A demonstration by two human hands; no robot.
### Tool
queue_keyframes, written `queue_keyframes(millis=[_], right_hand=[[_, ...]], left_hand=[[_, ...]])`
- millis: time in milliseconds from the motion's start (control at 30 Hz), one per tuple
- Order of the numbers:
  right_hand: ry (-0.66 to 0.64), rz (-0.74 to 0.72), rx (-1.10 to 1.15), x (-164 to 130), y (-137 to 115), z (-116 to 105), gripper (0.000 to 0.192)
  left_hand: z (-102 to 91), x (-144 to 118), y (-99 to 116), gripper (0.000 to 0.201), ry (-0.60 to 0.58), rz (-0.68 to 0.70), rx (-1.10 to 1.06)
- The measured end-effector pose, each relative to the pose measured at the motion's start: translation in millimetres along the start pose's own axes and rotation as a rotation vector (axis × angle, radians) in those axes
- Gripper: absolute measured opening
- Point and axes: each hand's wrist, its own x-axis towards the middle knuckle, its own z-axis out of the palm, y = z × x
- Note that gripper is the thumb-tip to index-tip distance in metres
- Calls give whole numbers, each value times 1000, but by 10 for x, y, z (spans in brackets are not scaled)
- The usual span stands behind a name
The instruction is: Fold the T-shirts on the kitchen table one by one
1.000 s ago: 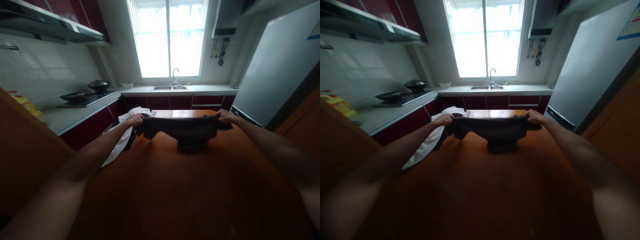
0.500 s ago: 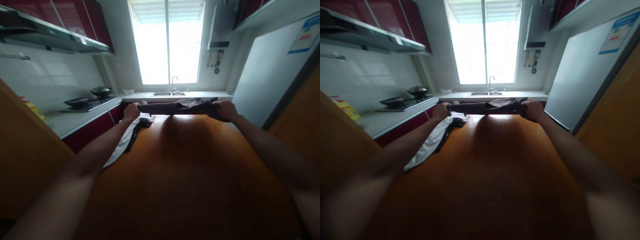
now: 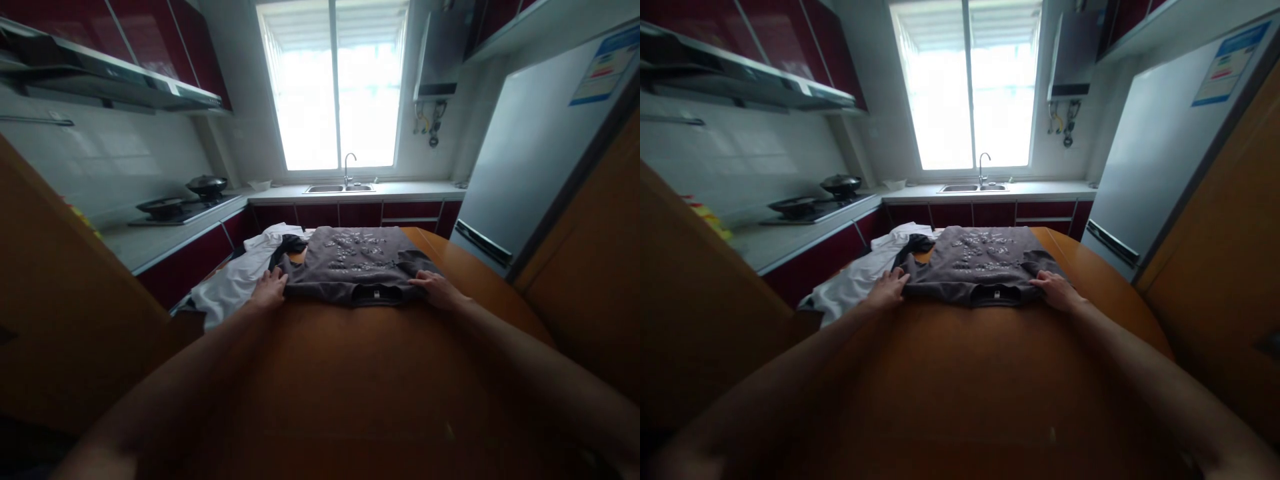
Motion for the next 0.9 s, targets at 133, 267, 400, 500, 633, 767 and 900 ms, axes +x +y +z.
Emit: queue_keyframes(millis=[133,267,400,500,633,767,900], right_hand=[[49,-124,-11,-48,-38,73,52],[20,-119,22,-177,-86,144,55],[-79,-50,111,-451,-221,46,50],[-249,-73,259,-577,-338,-145,40],[-36,90,245,-376,-386,-234,45],[186,455,39,-20,-337,78,44],[345,625,214,97,-94,299,11]], left_hand=[[132,-63,495,58,71,350,-174],[268,-61,807,32,167,369,-291],[196,-163,670,22,151,420,-336],[35,-270,431,27,-17,527,-436],[-108,-260,331,37,-18,477,-604],[-20,-211,604,35,229,357,-618],[118,-375,898,28,319,491,-534]])
